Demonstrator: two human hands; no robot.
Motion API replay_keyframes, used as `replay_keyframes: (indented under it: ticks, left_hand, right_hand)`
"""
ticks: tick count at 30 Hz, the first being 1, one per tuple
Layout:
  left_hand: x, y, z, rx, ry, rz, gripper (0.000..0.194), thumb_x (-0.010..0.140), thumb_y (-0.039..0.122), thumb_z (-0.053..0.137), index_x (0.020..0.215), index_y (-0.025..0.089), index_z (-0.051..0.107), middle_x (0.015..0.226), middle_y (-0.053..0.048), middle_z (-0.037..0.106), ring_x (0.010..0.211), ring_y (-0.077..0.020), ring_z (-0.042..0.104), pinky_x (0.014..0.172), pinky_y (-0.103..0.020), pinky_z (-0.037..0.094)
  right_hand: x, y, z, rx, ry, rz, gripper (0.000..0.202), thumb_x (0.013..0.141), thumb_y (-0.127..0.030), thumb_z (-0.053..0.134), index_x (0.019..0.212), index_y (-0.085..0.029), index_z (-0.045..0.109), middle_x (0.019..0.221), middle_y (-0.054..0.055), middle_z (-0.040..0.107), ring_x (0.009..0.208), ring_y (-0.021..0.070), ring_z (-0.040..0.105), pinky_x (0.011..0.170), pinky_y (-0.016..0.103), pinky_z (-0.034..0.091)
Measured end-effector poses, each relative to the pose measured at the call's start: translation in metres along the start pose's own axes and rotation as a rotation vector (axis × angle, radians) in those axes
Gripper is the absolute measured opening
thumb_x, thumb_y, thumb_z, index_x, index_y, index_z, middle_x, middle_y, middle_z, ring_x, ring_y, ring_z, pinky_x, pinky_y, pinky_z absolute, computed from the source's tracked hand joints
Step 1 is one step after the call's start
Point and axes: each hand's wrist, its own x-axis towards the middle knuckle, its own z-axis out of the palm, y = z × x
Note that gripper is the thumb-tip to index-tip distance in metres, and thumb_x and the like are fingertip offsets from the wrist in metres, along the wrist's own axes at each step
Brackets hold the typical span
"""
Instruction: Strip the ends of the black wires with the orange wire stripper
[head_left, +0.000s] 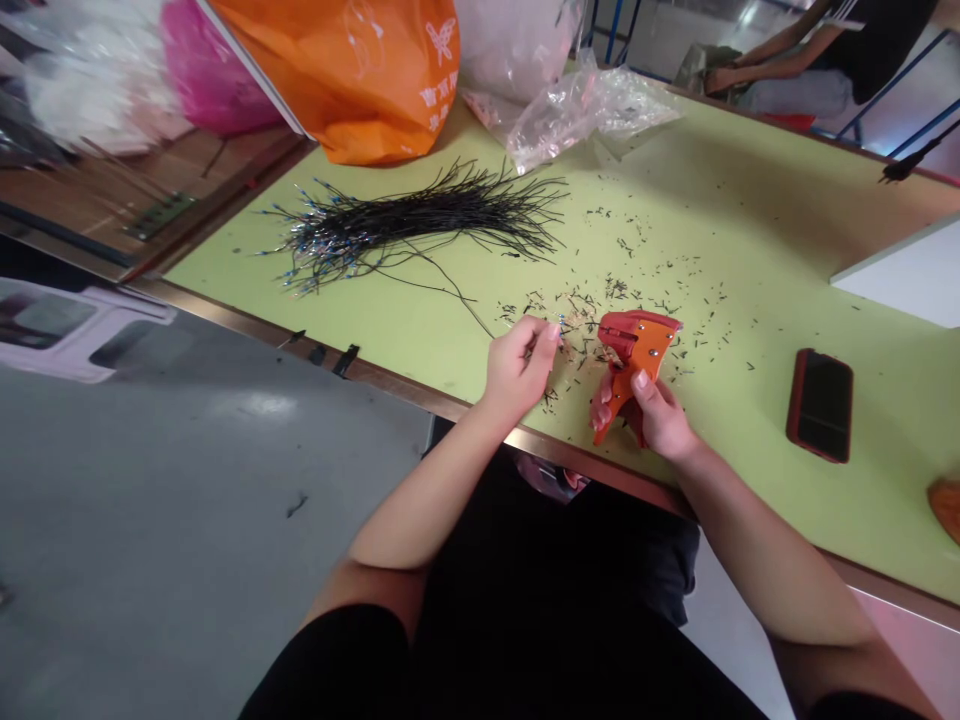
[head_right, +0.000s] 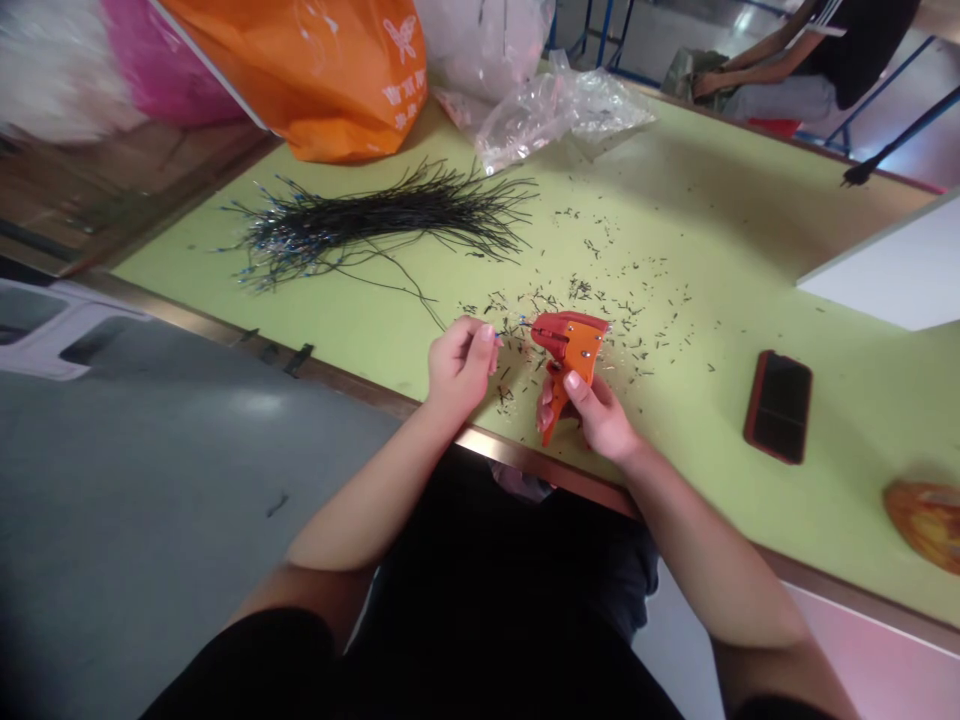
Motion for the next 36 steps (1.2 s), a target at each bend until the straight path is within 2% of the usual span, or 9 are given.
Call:
replay_keyframes:
  ticks: [6, 11, 16, 18, 20, 25, 27, 33, 36]
  left_hand:
    - [-0.002, -0.003, 0.001, -0.062, -0.096, 0.018, 0.043, 0.11, 0.058, 0.058, 0.088, 0.021, 0.064, 0.057, 0.006, 0.059, 0.047, -0.0072, 0.054, 0.047, -0.019, 0.043]
    - [0.002, -0.002, -0.002, -0.083, -0.152, 0.04, 0.045, 0.111, 0.057, 0.057, 0.084, 0.022, 0.059, 0.057, 0.007, 0.053, 0.046, -0.0069, 0.049, 0.045, -0.02, 0.039]
    - [0.012, -0.008, -0.009, -0.338, -0.045, 0.048, 0.044, 0.114, 0.052, 0.054, 0.08, 0.024, 0.051, 0.05, 0.011, 0.043, 0.039, -0.0057, 0.04, 0.042, -0.018, 0.037]
    - [0.013, -0.008, -0.008, -0.381, -0.028, 0.028, 0.041, 0.113, 0.05, 0.056, 0.082, 0.024, 0.052, 0.051, 0.01, 0.045, 0.039, -0.0053, 0.041, 0.042, -0.018, 0.036]
    - [0.011, -0.006, -0.006, -0.353, -0.052, 0.024, 0.041, 0.112, 0.052, 0.059, 0.082, 0.024, 0.054, 0.053, 0.009, 0.049, 0.04, -0.0053, 0.043, 0.042, -0.019, 0.035]
    - [0.005, -0.001, -0.001, -0.155, -0.079, -0.016, 0.047, 0.109, 0.061, 0.059, 0.082, 0.023, 0.055, 0.054, 0.008, 0.05, 0.044, -0.0069, 0.045, 0.046, -0.022, 0.038]
    - [0.003, -0.002, -0.003, -0.064, -0.086, -0.025, 0.049, 0.108, 0.064, 0.058, 0.082, 0.023, 0.057, 0.055, 0.008, 0.05, 0.046, -0.0079, 0.046, 0.047, -0.023, 0.038]
    - [0.004, -0.002, -0.002, 0.133, -0.015, 0.075, 0.054, 0.109, 0.065, 0.055, 0.077, 0.022, 0.059, 0.056, 0.006, 0.051, 0.049, -0.0085, 0.046, 0.049, -0.025, 0.034]
    - [0.005, -0.003, 0.0, 0.178, 0.029, 0.109, 0.054, 0.11, 0.063, 0.055, 0.076, 0.021, 0.059, 0.055, 0.006, 0.052, 0.048, -0.0085, 0.045, 0.05, -0.025, 0.033]
  right_hand:
    - [-0.001, -0.002, 0.003, -0.016, 0.03, -0.024, 0.062, 0.092, -0.085, 0.068, 0.083, -0.024, 0.069, 0.065, 0.003, 0.068, 0.059, 0.0252, 0.071, 0.054, 0.04, 0.059]
    - [0.0, -0.004, 0.005, -0.006, 0.061, -0.068, 0.062, 0.093, -0.083, 0.069, 0.081, -0.023, 0.069, 0.063, 0.002, 0.068, 0.054, 0.022, 0.068, 0.052, 0.037, 0.058]
    - [0.0, -0.036, -0.025, 0.146, 0.411, -0.41, 0.054, 0.1, -0.075, 0.066, 0.076, -0.026, 0.065, 0.055, -0.004, 0.053, 0.045, 0.0162, 0.055, 0.049, 0.033, 0.056]
    - [0.0, -0.045, -0.038, 0.161, 0.466, -0.443, 0.057, 0.097, -0.077, 0.067, 0.073, -0.026, 0.065, 0.054, -0.005, 0.05, 0.045, 0.0156, 0.053, 0.05, 0.032, 0.057]
    - [0.0, -0.045, -0.043, 0.146, 0.432, -0.401, 0.059, 0.097, -0.079, 0.065, 0.075, -0.025, 0.069, 0.056, -0.003, 0.055, 0.049, 0.0169, 0.058, 0.052, 0.033, 0.059]
    - [0.003, -0.017, -0.023, -0.02, 0.047, -0.075, 0.07, 0.092, -0.091, 0.059, 0.104, -0.025, 0.077, 0.088, 0.007, 0.078, 0.074, 0.0248, 0.077, 0.065, 0.041, 0.068]
    - [0.003, -0.009, -0.013, -0.064, -0.032, -0.011, 0.07, 0.091, -0.092, 0.06, 0.108, -0.026, 0.077, 0.098, 0.009, 0.081, 0.083, 0.0275, 0.078, 0.069, 0.043, 0.069]
    - [0.001, -0.008, -0.001, -0.055, 0.096, -0.067, 0.062, 0.089, -0.089, 0.067, 0.11, -0.031, 0.073, 0.098, 0.008, 0.078, 0.088, 0.0305, 0.076, 0.075, 0.047, 0.068]
    - [0.0, -0.011, 0.003, -0.015, 0.101, -0.07, 0.063, 0.087, -0.09, 0.069, 0.109, -0.031, 0.072, 0.093, 0.007, 0.076, 0.087, 0.0313, 0.074, 0.076, 0.049, 0.068]
